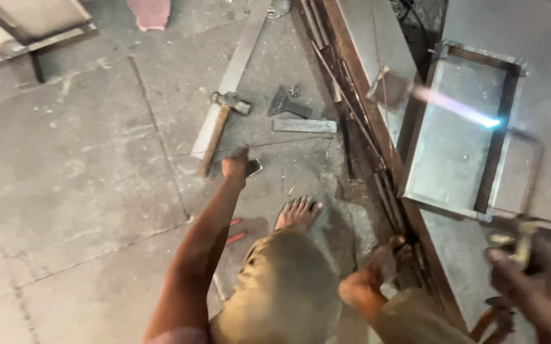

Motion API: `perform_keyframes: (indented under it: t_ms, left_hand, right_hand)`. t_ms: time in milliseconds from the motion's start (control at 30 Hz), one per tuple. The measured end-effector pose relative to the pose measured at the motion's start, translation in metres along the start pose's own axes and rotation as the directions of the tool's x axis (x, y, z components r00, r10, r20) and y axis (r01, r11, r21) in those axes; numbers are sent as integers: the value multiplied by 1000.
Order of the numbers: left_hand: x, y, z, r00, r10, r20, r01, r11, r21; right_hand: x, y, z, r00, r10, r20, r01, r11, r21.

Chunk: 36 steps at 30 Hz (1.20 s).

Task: The person welds metal sheets together by using a torch to heat the joints and applying a filler rod. They use pliers to hold the metal pieces and move them into position as the welding progresses.

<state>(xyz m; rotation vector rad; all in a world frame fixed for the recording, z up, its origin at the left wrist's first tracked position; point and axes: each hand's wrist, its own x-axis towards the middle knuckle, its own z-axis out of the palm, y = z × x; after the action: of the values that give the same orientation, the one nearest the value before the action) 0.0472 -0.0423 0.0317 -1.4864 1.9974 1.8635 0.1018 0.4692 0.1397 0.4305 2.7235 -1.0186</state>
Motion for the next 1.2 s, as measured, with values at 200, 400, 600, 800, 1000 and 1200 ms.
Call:
perform_keyframes:
  t_ms: [200,400,600,800,1000,1200]
  left_hand:
    - [49,8,40,942,328,64,-332,942,52]
    - [43,27,16,756,630,176,-631,774,-58]
    - [31,30,56,750,483,451,-655,453,604]
    - [-33,28,62,562,646,517,-814,544,204]
    - [-86,34,62,378,672,637,-749,626,-217]
    - [-93,45,101,291,618,730,-749,622,-229]
  right_hand:
    - [-2,9,33,979,89,184,-107,990,92]
    - [-4,67,32,910,308,279,-337,939,62]
    - [-21,100,40,901,211,378,-231,973,6]
    - [-29,89,37,770,542,337,-451,836,-313]
    - [-25,65,42,893,357,273,-343,934,-97]
    - [-25,72,43,855,420,305,-389,907,-160]
